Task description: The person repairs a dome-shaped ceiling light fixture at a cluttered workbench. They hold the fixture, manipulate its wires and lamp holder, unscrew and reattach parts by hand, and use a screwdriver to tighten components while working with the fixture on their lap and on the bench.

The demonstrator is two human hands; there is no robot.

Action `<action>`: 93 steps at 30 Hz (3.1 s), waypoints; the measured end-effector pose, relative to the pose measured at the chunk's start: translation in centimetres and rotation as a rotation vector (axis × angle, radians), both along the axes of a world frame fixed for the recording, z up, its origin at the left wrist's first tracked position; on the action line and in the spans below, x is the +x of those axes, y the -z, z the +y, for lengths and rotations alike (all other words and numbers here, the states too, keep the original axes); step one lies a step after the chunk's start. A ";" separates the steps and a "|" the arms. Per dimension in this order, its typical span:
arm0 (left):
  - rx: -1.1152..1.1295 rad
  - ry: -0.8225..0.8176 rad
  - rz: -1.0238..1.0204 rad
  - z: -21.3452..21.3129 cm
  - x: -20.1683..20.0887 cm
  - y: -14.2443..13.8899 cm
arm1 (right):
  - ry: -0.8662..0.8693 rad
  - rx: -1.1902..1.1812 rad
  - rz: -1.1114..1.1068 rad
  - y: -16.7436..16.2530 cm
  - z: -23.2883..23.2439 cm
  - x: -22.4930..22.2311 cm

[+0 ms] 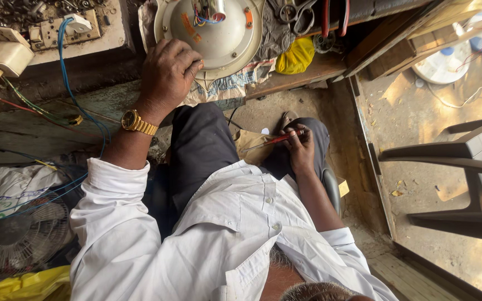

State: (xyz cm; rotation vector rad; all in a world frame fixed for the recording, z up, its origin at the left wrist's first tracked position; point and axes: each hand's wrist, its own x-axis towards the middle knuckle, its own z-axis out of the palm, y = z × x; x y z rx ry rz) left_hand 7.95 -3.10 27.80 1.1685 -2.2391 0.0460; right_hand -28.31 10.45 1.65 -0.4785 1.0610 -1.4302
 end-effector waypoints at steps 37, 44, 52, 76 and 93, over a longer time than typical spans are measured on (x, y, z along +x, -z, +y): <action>0.033 -0.249 0.226 -0.7 0.2 2.5 | -0.014 0.017 0.095 -0.4 -0.4 0.0; -0.027 -0.115 0.275 -0.1 0.7 2.5 | -0.003 0.020 0.059 0.0 -0.5 -0.1; 0.293 -0.118 0.636 -1.1 0.7 3.2 | -0.014 0.022 0.000 -0.2 -0.6 -0.2; 0.035 -0.127 0.408 1.7 0.2 4.4 | -0.021 0.016 0.144 -1.7 -0.3 1.1; 0.037 -0.049 0.366 2.0 0.9 5.0 | -0.032 0.011 0.173 -2.0 -0.2 1.4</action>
